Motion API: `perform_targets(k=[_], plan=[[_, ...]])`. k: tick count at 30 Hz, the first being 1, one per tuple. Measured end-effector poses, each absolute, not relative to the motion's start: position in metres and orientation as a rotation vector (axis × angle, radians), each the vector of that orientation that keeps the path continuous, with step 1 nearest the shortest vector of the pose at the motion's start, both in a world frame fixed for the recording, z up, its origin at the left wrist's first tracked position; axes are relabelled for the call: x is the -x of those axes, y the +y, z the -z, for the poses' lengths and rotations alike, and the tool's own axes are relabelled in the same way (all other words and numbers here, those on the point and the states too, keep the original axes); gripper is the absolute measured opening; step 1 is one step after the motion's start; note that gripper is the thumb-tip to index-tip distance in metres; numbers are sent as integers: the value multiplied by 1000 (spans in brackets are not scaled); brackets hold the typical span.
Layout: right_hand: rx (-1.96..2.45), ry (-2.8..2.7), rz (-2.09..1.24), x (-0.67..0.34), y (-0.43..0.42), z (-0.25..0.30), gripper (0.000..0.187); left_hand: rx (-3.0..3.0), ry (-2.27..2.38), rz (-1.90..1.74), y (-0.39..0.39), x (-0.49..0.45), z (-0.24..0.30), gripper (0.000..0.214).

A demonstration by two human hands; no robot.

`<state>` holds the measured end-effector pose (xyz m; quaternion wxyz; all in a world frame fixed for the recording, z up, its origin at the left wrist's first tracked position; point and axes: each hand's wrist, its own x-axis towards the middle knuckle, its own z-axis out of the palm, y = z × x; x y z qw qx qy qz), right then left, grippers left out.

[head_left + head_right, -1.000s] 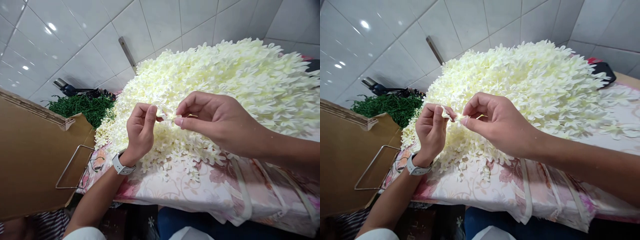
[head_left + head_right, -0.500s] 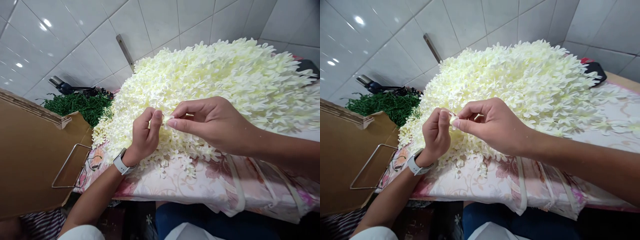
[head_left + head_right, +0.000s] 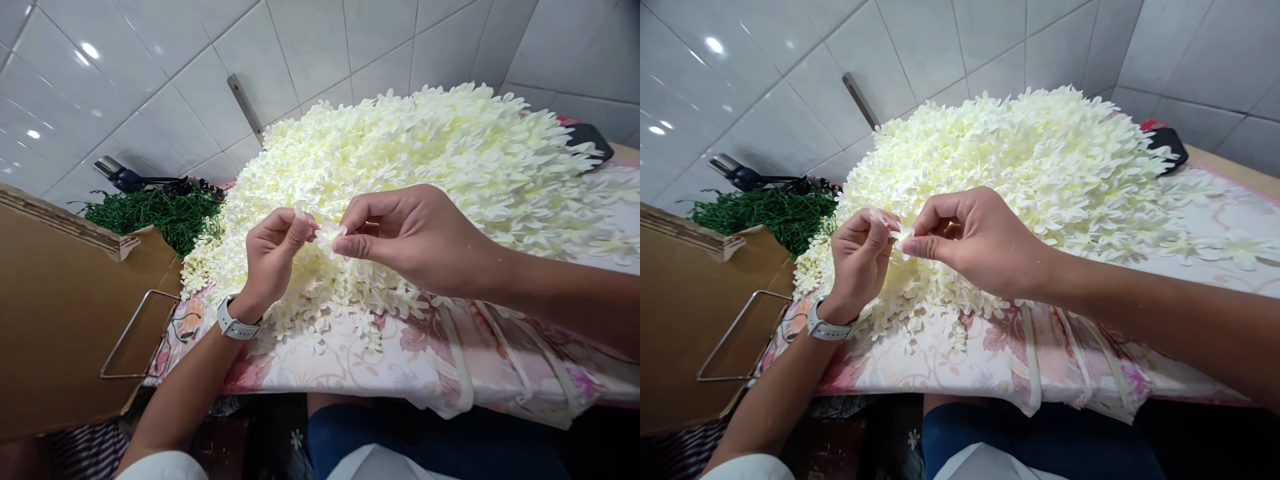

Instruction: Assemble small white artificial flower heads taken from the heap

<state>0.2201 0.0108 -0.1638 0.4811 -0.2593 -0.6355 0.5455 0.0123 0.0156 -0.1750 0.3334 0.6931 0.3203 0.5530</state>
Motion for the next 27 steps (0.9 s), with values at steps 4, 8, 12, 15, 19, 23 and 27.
perform_targets(k=[4,8,12,15,19,23,27], plan=[[699,-1508,-1261,-220,12,167,32,-1729,901,-1596,21,-11,173,9],[770,-1505,-1157,-220,16,169,28,-1701,1015,-1704,26,-8,175,31],[814,-1484,-1093,-220,18,170,16,-1802,1148,-1789,28,0,180,64],[786,-1458,-1106,-220,17,169,11,-1996,1067,-1805,23,-1,179,62],[692,-1446,-1187,-219,14,168,21,-2250,888,-1551,12,-10,174,35],[621,-1442,-1253,-219,13,168,27,-2300,820,-1459,8,-15,173,34],[629,-1472,-1256,-219,12,167,27,-2237,771,-1567,12,-13,174,26]])
